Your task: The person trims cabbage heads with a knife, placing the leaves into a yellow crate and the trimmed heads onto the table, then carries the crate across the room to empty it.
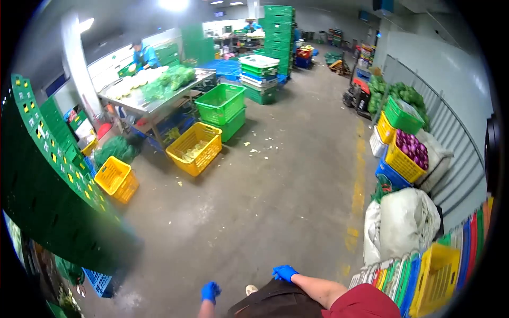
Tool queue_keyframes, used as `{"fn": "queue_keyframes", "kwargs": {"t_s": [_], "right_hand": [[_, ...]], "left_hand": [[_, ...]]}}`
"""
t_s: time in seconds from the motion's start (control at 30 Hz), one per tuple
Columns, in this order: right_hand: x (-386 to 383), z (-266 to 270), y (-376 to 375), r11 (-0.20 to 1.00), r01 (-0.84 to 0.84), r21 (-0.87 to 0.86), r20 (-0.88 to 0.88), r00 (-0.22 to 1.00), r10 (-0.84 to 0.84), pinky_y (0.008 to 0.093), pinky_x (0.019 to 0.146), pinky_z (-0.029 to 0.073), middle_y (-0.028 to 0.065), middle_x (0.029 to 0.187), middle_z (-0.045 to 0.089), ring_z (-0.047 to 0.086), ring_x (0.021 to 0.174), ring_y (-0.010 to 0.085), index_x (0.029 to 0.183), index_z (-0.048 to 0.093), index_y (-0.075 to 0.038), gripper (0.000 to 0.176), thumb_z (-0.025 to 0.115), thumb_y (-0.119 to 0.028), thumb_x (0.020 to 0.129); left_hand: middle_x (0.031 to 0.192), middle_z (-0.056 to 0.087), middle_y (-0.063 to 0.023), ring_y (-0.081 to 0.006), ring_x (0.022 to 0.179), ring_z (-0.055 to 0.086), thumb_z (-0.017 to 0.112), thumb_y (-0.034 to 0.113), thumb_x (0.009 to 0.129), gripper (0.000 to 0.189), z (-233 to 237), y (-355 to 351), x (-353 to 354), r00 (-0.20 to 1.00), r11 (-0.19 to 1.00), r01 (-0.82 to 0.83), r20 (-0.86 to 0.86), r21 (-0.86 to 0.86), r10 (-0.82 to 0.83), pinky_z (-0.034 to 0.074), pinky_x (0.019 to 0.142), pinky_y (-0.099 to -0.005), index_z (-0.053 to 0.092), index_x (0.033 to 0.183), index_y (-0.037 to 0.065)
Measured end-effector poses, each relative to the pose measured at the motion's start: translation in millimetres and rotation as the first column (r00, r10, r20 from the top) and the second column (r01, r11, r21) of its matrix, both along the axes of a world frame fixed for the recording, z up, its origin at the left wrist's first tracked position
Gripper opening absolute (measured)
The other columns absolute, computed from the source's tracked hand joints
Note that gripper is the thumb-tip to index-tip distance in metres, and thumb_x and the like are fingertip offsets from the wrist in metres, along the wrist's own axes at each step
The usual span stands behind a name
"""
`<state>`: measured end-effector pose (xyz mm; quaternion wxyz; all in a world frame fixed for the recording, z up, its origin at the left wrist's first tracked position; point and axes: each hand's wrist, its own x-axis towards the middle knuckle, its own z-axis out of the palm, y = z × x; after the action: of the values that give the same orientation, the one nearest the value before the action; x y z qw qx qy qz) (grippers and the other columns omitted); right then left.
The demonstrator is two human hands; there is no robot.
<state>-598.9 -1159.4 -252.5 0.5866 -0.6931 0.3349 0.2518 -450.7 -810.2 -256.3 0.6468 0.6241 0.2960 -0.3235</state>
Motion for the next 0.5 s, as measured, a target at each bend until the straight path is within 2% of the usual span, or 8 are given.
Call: {"fn": "queue_keyframes", "kwargs": {"t_s": [0.03,0.1,0.2,0.33,0.4,0.43,0.47,0.5], "right_hand": [[25,10,-5,0.998,0.050,0.031,0.048,0.998,-0.052,0.0313,0.067,0.050,0.0089,0.080,0.068,0.061,0.068,0.0165,0.096,0.068,-0.007,0.037,0.046,-0.036,0.092],[72,40,-16,0.992,0.121,0.040,0.021,0.992,-0.121,0.0302,0.062,0.049,0.0070,0.080,0.068,0.059,0.064,0.0144,0.097,0.068,-0.006,0.036,0.046,-0.035,0.093],[122,22,-40,0.956,0.273,0.110,-0.004,0.962,-0.274,0.0312,0.063,0.049,0.0067,0.080,0.068,0.061,0.068,0.0155,0.097,0.069,-0.007,0.038,0.045,-0.036,0.093],[190,18,-90,0.949,-0.249,-0.195,-0.272,0.943,0.192,0.0340,0.069,0.051,0.0090,0.086,0.070,0.065,0.076,0.0183,0.099,0.070,-0.010,0.036,0.046,-0.036,0.090],[213,-77,-137,0.550,-0.657,-0.515,-0.219,0.721,0.657,0.0352,0.069,0.051,0.0114,0.085,0.070,0.065,0.074,0.0193,0.096,0.071,-0.013,0.035,0.045,-0.035,0.088],[245,-76,-145,0.762,-0.554,-0.334,-0.264,0.831,0.489,0.0353,0.067,0.051,0.0115,0.082,0.069,0.064,0.070,0.0198,0.094,0.071,-0.014,0.035,0.044,-0.036,0.087],[287,-63,-152,0.914,-0.378,-0.150,-0.358,0.882,0.307,0.0355,0.064,0.051,0.0117,0.080,0.069,0.064,0.066,0.0204,0.092,0.071,-0.015,0.036,0.043,-0.037,0.087],[336,-50,-155,0.850,-0.493,-0.188,-0.351,0.842,0.411,0.0358,0.062,0.050,0.0111,0.077,0.069,0.063,0.063,0.0206,0.088,0.071,-0.014,0.036,0.044,-0.037,0.086]], "left_hand": [[0.065,0.057,-0.0050,-0.0161,0.057,0.055,0.053,0.017,0.081,0.015,33,-33,40,0.956,0.973,0.232,0.183,0.015,-0.230,0.048,0.055,-0.0314,0.058,0.070,0.010],[0.081,0.065,-0.0091,-0.0174,0.070,0.062,0.058,0.020,0.086,0.020,62,-79,101,0.941,0.968,0.249,0.247,-0.041,-0.232,0.050,0.062,-0.0299,0.063,0.094,0.003],[0.088,0.066,-0.0092,-0.0170,0.075,0.063,0.060,0.025,0.088,0.026,52,-105,175,0.854,0.911,0.412,0.359,-0.025,-0.376,0.050,0.066,-0.0286,0.063,0.100,0.002],[0.080,0.064,-0.0088,-0.0164,0.067,0.060,0.059,0.025,0.087,0.022,6,-48,212,0.930,0.943,0.328,0.154,0.060,-0.334,0.049,0.062,-0.0293,0.063,0.088,0.003],[0.070,0.061,-0.0082,-0.0174,0.062,0.058,0.058,0.023,0.084,0.019,-44,27,211,0.931,0.908,0.354,0.009,0.226,-0.365,0.047,0.056,-0.0306,0.061,0.078,0.006],[0.064,0.056,-0.0082,-0.0215,0.053,0.052,0.052,0.022,0.085,0.018,-21,38,196,0.980,0.952,-0.089,-0.145,0.294,0.136,0.041,0.049,-0.0323,0.058,0.076,0.009],[0.059,0.051,-0.0061,-0.0219,0.048,0.047,0.052,0.025,0.084,0.020,-28,71,184,0.895,0.913,-0.302,-0.249,0.274,0.370,0.037,0.045,-0.0350,0.053,0.069,0.012],[0.054,0.046,-0.0041,-0.0223,0.043,0.041,0.052,0.027,0.083,0.025,-42,113,169,0.746,0.822,-0.500,-0.346,0.271,0.569,0.033,0.042,-0.0378,0.047,0.062,0.015]]}}
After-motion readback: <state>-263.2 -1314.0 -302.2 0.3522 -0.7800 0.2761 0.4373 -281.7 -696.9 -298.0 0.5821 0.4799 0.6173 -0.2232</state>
